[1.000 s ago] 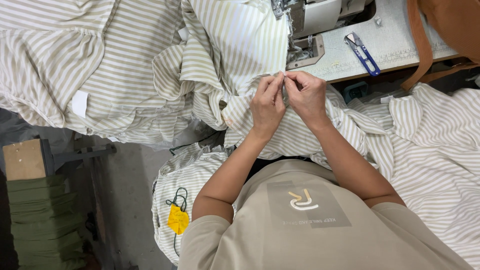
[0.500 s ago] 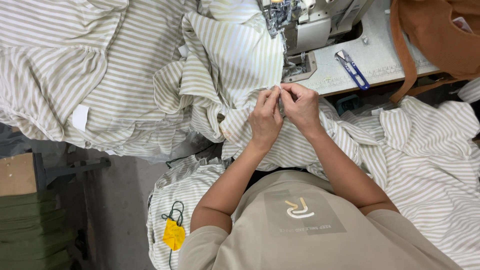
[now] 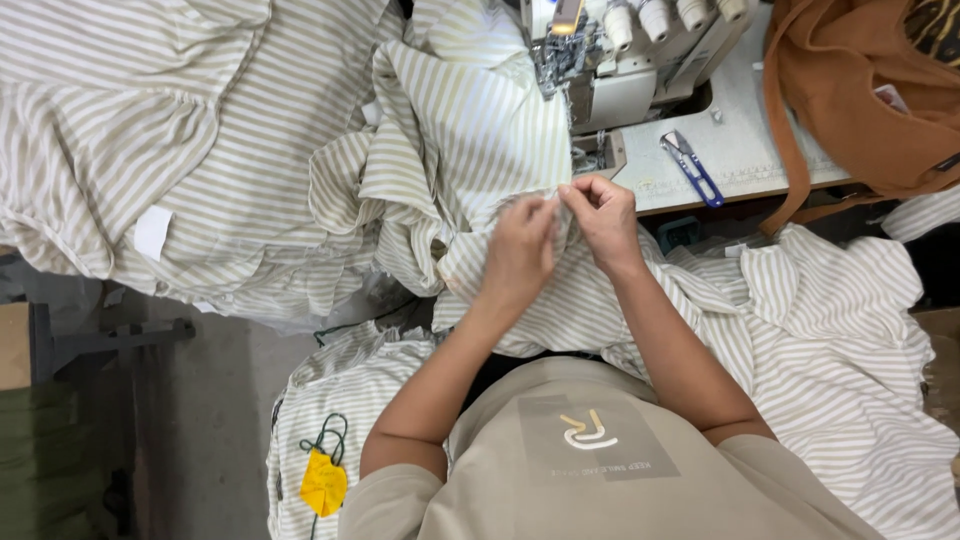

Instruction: Sewing together pieces of striped fabric using an industrial overlock machine.

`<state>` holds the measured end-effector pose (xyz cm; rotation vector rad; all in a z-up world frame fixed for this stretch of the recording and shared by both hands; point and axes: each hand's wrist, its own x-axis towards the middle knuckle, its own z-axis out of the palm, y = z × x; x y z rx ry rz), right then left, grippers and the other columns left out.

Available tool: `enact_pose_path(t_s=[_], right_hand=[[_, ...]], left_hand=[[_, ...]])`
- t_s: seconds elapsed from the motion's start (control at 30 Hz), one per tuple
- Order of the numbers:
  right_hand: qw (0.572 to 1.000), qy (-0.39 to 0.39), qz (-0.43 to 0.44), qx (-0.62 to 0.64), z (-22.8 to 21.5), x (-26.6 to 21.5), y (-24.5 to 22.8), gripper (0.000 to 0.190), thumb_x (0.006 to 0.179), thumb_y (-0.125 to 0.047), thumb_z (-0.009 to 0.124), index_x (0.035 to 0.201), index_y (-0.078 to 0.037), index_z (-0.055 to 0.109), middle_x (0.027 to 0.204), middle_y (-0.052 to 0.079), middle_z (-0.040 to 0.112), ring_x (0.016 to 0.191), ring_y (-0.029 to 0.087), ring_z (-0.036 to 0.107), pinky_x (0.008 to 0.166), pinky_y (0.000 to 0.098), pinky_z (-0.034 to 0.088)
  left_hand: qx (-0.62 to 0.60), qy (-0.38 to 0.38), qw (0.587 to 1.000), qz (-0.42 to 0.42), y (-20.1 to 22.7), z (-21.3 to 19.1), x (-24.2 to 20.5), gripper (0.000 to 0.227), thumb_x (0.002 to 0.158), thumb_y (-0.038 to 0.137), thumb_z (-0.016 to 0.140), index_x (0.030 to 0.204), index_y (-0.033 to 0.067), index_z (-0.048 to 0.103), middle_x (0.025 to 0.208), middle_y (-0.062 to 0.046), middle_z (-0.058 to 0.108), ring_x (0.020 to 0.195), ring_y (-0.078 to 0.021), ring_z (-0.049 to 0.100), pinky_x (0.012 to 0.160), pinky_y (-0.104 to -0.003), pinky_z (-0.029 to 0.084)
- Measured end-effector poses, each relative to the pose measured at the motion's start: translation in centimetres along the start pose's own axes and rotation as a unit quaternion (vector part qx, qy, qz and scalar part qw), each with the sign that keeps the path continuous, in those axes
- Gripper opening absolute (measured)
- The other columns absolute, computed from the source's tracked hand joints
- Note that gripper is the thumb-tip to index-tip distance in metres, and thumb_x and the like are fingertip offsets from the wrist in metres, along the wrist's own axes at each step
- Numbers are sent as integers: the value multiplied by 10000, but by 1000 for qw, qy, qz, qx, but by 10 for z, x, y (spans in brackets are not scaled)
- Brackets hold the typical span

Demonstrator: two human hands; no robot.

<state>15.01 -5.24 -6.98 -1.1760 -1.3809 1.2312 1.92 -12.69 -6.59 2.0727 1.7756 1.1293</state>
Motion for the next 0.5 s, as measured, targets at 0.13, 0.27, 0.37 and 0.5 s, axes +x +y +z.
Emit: enact_pose_path(t_s=[0.13,0.27,0.37,0.5], right_hand=[[1000,-5,-5,4,1,3,6,80,973,-132,755,930,-66,762,653,-49,609,596,-6,453,511,177,393],[998,-3,-54,-29,-1,-5,-11,78,1004,-90,691,965,-35,730,656,13,587,602,47,490,523,227,409],[995,-30,-68,-58,0,-14,-28,110,1049,-135,608,992,-45,633,698,4,513,606,70,436,523,260,363],[998,-42,-34,-37,4,-18,-19,132,1063,-167,575,991,-56,579,665,-61,422,533,45,344,475,249,261]], left_hand=[[-3,71,997,3,-12,-38,39,238,965,88,654,1192,40,706,1008,-110,646,928,-358,667,839,-438,511],[-44,113,991,58,-24,-48,74,206,1013,149,646,1184,55,712,998,-85,666,971,-324,673,893,-408,506],[7,81,994,78,-28,-48,90,208,983,117,668,1181,68,707,1130,-112,663,1100,-342,603,970,-447,470],[107,0,994,15,-18,-46,93,250,962,138,659,1201,178,722,1377,-152,552,1274,-375,431,1083,-535,326]])
